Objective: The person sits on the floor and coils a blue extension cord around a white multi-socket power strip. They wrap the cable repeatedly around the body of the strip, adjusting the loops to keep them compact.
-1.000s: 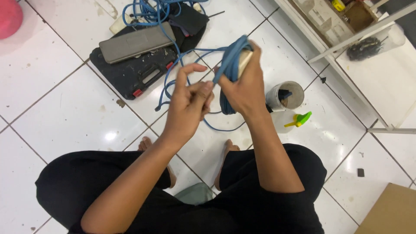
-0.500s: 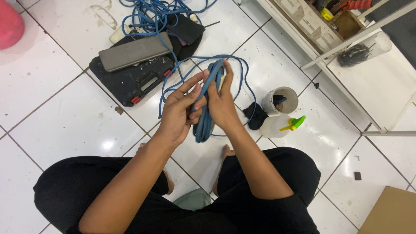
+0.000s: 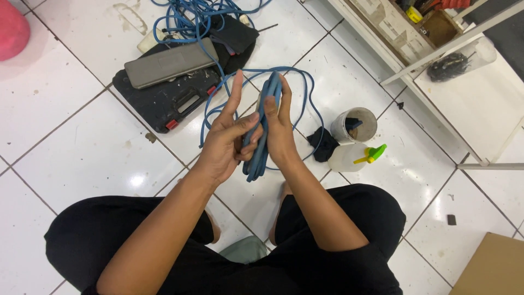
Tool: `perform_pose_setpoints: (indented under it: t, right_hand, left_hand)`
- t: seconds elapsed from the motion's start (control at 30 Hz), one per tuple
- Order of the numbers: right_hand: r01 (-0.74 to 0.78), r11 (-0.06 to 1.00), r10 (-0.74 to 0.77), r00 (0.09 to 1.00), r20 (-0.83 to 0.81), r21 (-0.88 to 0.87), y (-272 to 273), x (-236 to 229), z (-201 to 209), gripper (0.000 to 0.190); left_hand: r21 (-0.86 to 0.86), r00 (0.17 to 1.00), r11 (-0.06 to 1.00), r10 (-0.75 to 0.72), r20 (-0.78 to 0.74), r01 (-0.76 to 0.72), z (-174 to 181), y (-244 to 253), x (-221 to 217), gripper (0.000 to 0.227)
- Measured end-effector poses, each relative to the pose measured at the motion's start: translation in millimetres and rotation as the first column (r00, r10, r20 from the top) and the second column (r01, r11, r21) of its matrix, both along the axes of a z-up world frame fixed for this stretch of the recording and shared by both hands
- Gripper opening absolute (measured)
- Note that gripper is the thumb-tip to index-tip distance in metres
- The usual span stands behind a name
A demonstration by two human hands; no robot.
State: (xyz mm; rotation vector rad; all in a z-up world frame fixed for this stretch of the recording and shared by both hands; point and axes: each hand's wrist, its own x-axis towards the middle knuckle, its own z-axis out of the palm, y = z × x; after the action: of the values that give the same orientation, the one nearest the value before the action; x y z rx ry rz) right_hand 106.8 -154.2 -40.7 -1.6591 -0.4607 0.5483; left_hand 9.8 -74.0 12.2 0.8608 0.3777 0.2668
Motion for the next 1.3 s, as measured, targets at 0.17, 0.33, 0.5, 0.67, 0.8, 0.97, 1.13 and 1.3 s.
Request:
perform_pose_setpoints:
  t: [0.17, 0.33, 0.5, 0.67, 0.8, 0.97, 1.13, 1.3]
  right_hand:
    - [0.049, 0.99, -0.041, 0.997, -0.062, 0.133, 4.1, 8.1, 8.6, 0.065]
    - [0.199, 0.946, -0.221, 0.973, 0.059, 0.256, 2.8, 28.9, 4.4, 0.045]
    - [0.467, 0.757, -0.258, 0.856, -0.447, 0.458, -13.8, 56.9, 30.0, 0.064]
    - [0.232, 0.785, -0.032, 0.941, -0.336, 0.575, -25.3, 41.7, 60.6, 0.051]
    - [-0.033, 0.755, 0.279, 0.92, -0.275, 0.655, -25.4, 34.2, 64.5, 0.057]
    - [-0.146, 0.85, 0.431, 0.745, -0.509, 0.505, -34.6, 42.7, 66.8, 0.047]
    - [-0.396, 0.901, 0.421, 0.711, -0.562, 0.174, -30.5, 45.5, -2.8, 0.045]
    - [-0.644, 0.66, 0.648, 0.749, -0.141, -0.387, -12.7, 0.5, 76.1, 0.113]
  left_hand:
    - [0.131, 0.998, 0.991, -0.025, -0.065, 0.033, -11.2, -3.6, 1.6, 0.081]
    - [0.387, 0.985, 0.922, 0.066, -0.158, 0.0, -7.2, -31.9, -9.5, 0.073]
    - [0.605, 0.999, 0.795, 0.048, 0.006, -0.042, -63.7, -44.5, -14.6, 0.053]
    - [0.346, 0.993, 0.937, -0.084, 0.077, 0.053, -134.2, -21.7, -4.8, 0.06]
    - [0.441, 0.965, 0.861, -0.259, -0.047, 0.253, -136.7, -12.8, 3.6, 0.062]
    - [0.564, 0.857, 0.694, -0.152, -0.493, 0.447, -112.9, 38.8, 6.5, 0.044]
    - [0.535, 0.834, 0.687, -0.195, -0.516, 0.492, -92.2, 48.9, 23.4, 0.035]
    - [0.771, 0.882, 0.459, -0.068, -0.466, 0.443, -54.4, 59.9, 11.8, 0.03]
